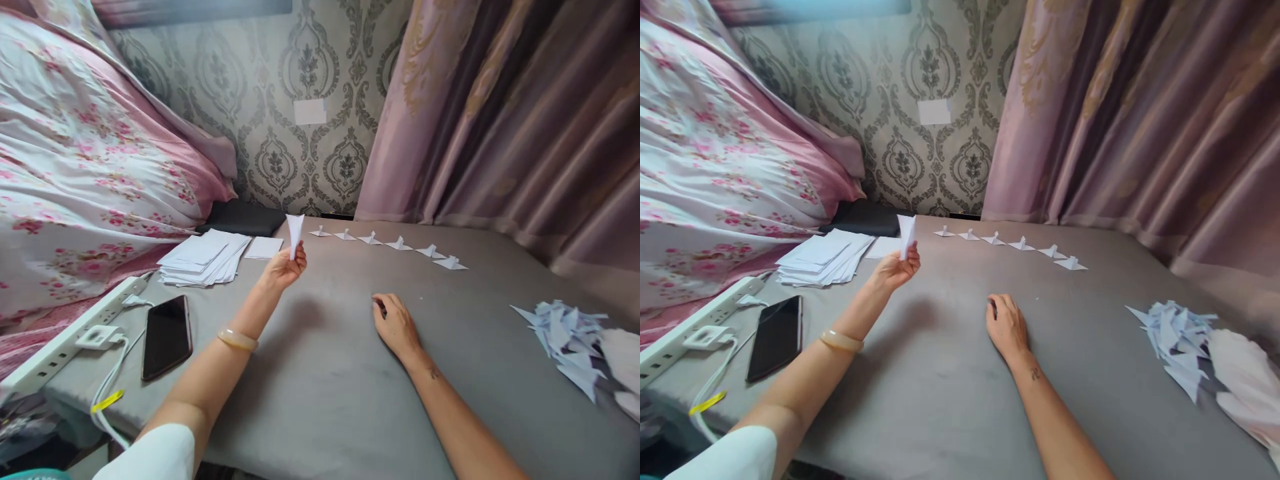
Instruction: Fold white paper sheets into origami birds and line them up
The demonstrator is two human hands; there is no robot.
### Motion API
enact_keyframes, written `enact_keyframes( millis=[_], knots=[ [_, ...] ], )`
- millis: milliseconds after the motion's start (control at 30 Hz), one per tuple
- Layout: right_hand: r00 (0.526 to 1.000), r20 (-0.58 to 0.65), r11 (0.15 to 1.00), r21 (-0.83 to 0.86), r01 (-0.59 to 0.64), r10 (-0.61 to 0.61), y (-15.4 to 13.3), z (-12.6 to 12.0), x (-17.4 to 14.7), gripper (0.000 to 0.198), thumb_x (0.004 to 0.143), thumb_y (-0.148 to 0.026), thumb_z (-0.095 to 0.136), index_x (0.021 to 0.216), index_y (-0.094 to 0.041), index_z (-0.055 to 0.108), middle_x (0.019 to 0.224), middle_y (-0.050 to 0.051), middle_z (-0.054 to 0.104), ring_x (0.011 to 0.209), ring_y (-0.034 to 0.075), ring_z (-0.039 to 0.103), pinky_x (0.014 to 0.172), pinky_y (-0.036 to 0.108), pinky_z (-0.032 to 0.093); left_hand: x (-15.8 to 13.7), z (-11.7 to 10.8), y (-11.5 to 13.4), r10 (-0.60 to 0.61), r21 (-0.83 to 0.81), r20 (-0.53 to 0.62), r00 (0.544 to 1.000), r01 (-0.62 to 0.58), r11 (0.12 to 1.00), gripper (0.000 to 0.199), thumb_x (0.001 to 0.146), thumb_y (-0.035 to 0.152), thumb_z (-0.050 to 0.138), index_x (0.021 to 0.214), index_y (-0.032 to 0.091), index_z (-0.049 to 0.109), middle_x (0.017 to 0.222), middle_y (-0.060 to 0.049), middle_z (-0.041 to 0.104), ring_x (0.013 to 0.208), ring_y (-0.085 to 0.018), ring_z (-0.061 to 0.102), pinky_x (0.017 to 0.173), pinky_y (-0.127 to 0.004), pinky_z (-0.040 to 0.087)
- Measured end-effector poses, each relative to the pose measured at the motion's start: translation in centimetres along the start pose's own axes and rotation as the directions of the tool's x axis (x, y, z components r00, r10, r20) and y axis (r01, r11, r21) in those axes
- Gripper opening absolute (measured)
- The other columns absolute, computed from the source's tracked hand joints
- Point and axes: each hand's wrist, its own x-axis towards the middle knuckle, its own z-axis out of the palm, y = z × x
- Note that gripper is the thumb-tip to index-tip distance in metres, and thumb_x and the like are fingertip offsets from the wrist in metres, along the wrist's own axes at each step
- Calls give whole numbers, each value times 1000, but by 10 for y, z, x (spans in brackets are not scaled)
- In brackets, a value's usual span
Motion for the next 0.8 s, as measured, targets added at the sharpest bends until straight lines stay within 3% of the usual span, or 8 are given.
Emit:
enact_keyframes(
  millis=[167, 233, 300, 400, 500, 700, 800],
  knots=[
    [993, 2, 939, 327, -108, 114, -7, -11, -2, 31, 88, -42, 47, 94, -17, 65, 92, 9, 68, 79, 20, 61, 78, 35, 47, -47, 39, -59, -221, -71, 196, 955, 239, 968, 10, 80, 5, 55, 75, 10, 61, 58, 2, 48, 47, -5, 46, 47, -16, 40],
    [976, 88, 842, 493, -218, 201, -13, -17, -3, 38, 87, -50, 48, 94, -17, 65, 90, 10, 70, 81, 20, 63, 77, 34, 48, -60, 46, -79, -262, -60, 215, 941, 281, 958, 3, 79, 8, 61, 79, 9, 63, 61, 1, 52, 50, -6, 50, 48, -17, 40],
    [959, 154, 744, 605, -283, 240, -20, -23, -4, 44, 86, -56, 47, 93, -16, 65, 91, 11, 71, 82, 20, 64, 77, 34, 48, -67, 47, -93, -280, -19, 210, 937, 290, 957, 8, 77, 13, 66, 84, 9, 65, 64, -1, 57, 53, -7, 53, 49, -18, 41],
    [943, 234, 647, 686, -333, 237, -30, -31, -5, 48, 85, -59, 48, 93, -15, 66, 89, 11, 71, 78, 19, 64, 72, 33, 48, -71, 42, -106, -266, 49, 204, 942, 262, 964, 16, 75, 19, 71, 86, 10, 65, 70, -2, 61, 57, -8, 55, 53, -20, 42],
    [934, 285, 615, 703, -357, 217, -36, -35, -6, 40, 82, -54, 54, 84, -16, 66, 83, 8, 71, 72, 17, 63, 68, 31, 48, -71, 35, -112, -238, 126, 219, 946, 214, 969, 23, 72, 27, 74, 86, 12, 64, 74, -2, 63, 63, -10, 57, 59, -22, 44],
    [942, 250, 605, 722, -335, 223, -31, -24, -8, 16, 70, -32, 62, 76, -18, 65, 71, 2, 68, 66, 15, 60, 65, 29, 47, -81, 34, -115, -144, 308, 313, 939, 44, 951, 32, 75, 41, 71, 92, 15, 62, 82, -3, 64, 73, -13, 59, 70, -26, 45],
    [941, 230, 680, 650, -338, 248, -24, -20, -10, 13, 69, -29, 60, 73, -18, 63, 68, 1, 66, 65, 15, 58, 64, 28, 45, -86, 37, -113, -61, 384, 323, 944, -72, 921, 44, 76, 45, 70, 105, 15, 57, 100, -9, 63, 95, -19, 59, 83, -31, 46]
  ],
)
